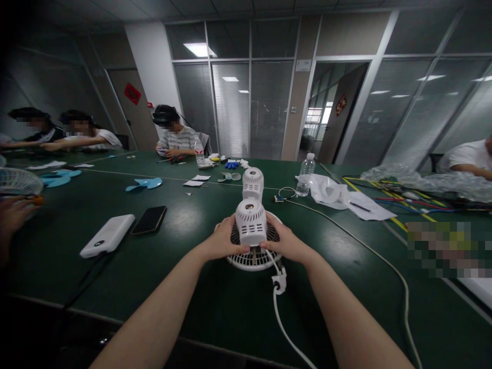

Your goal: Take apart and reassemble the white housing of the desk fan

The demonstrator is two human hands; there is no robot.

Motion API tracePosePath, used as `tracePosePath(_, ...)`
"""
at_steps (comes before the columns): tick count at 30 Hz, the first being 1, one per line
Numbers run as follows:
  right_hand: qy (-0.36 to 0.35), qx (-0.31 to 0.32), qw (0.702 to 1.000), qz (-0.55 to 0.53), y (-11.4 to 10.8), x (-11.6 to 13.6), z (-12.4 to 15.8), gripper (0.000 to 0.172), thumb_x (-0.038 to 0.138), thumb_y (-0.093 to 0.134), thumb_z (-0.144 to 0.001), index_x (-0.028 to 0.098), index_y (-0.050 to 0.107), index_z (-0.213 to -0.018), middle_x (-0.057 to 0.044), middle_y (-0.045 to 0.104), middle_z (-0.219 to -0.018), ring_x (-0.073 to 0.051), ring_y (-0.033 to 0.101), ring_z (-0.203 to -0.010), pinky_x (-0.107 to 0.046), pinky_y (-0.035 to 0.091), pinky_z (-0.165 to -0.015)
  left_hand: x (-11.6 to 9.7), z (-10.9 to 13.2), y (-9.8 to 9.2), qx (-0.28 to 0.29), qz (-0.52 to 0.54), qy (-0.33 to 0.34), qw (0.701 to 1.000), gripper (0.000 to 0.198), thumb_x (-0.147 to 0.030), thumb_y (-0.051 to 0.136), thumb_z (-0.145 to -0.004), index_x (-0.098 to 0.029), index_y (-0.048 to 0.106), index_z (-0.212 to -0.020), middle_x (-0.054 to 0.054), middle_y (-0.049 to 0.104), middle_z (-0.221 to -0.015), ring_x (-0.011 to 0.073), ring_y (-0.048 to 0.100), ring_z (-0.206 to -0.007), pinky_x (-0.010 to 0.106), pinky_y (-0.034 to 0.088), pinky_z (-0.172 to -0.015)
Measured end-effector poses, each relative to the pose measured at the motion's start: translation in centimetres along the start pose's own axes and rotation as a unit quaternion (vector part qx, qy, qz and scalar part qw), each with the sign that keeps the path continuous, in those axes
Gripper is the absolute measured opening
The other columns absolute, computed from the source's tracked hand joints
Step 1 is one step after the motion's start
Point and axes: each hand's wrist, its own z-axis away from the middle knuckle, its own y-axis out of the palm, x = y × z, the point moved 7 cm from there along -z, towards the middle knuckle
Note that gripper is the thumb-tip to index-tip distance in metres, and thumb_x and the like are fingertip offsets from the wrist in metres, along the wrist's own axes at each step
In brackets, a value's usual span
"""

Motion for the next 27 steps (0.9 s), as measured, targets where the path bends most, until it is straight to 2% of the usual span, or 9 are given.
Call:
tracePosePath(9,0.002,0.003,0.999,-0.033,0.1,-0.4,0.0,0.092,0.047,0.073,-0.074,0.025,0.022,-0.148,-0.011,0.040,-0.149,-0.030,0.041,-0.135,-0.053,0.028,-0.114,0.1,0.1,-0.1,-0.009,-0.006,0.001,1.000,0.107,-0.061,0.076,-0.054,-0.024,0.029,-0.143,0.014,0.042,-0.144,0.0394,0.035,-0.133,0.059,0.026,-0.108)
tracePosePath(17,-0.011,0.003,0.999,-0.041,0.2,-0.2,0.0,0.091,0.051,0.072,-0.073,0.027,0.026,-0.147,-0.009,0.043,-0.147,-0.031,0.039,-0.136,-0.054,0.028,-0.114,0.5,0.1,-0.8,0.012,-0.004,-0.001,1.000,0.108,-0.059,0.077,-0.054,-0.024,0.030,-0.144,0.014,0.046,-0.140,0.0396,0.041,-0.129,0.059,0.029,-0.105)
tracePosePath(22,0.012,0.018,0.997,-0.079,0.0,-0.8,0.1,0.086,0.049,0.073,-0.073,0.026,0.032,-0.145,-0.008,0.040,-0.149,-0.029,0.038,-0.137,-0.052,0.029,-0.114,-0.1,0.2,-1.1,-0.021,-0.005,-0.001,1.000,0.101,-0.059,0.080,-0.050,-0.023,0.041,-0.137,0.012,0.048,-0.138,0.0396,0.042,-0.126,0.060,0.032,-0.104)
tracePosePath(27,0.015,0.021,0.994,-0.105,-0.3,-0.8,0.3,0.085,0.051,0.074,-0.070,0.026,0.037,-0.142,-0.008,0.041,-0.149,-0.028,0.036,-0.138,-0.050,0.028,-0.114,-0.9,0.1,-1.0,-0.036,-0.025,0.008,0.999,0.100,-0.059,0.080,-0.049,-0.023,0.042,-0.135,0.012,0.050,-0.136,0.0384,0.044,-0.124,0.057,0.035,-0.102)
